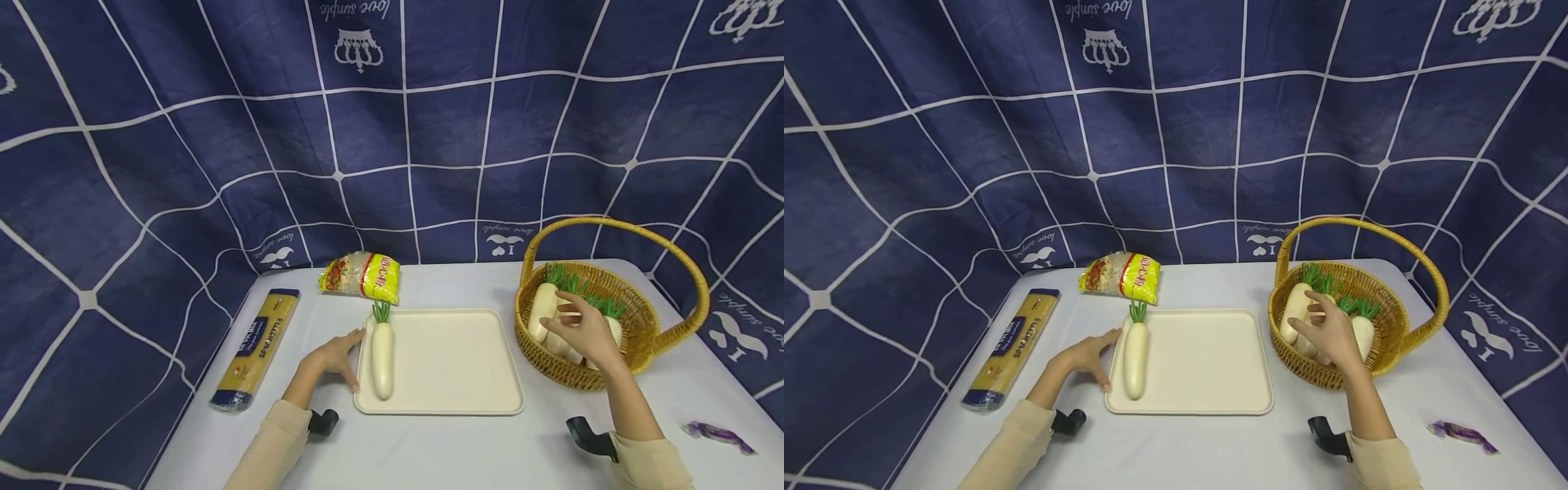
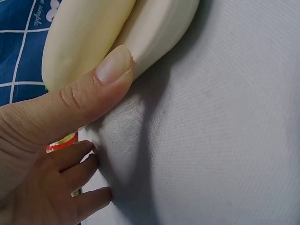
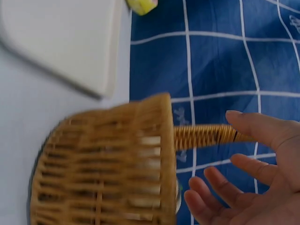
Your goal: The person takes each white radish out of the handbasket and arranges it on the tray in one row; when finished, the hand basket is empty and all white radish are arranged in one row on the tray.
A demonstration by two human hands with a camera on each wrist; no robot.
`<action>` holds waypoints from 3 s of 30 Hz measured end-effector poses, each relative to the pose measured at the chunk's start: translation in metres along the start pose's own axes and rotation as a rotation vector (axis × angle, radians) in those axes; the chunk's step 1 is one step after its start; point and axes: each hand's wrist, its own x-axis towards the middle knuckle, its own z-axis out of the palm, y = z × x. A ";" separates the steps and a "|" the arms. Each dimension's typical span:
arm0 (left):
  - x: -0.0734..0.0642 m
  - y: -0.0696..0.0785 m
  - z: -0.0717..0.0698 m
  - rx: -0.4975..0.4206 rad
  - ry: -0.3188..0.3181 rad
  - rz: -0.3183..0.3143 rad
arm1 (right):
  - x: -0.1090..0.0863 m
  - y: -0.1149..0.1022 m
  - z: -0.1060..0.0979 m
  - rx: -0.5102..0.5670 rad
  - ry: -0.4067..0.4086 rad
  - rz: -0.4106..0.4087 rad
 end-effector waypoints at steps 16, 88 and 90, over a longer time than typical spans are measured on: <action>0.001 0.002 0.000 0.006 -0.005 -0.034 | 0.008 0.038 -0.014 -0.101 -0.026 0.112; -0.001 0.001 0.000 0.012 0.001 -0.031 | 0.013 0.030 -0.005 0.060 0.081 0.201; -0.002 0.001 0.000 0.009 0.001 -0.031 | 0.013 0.029 -0.006 0.074 0.083 0.200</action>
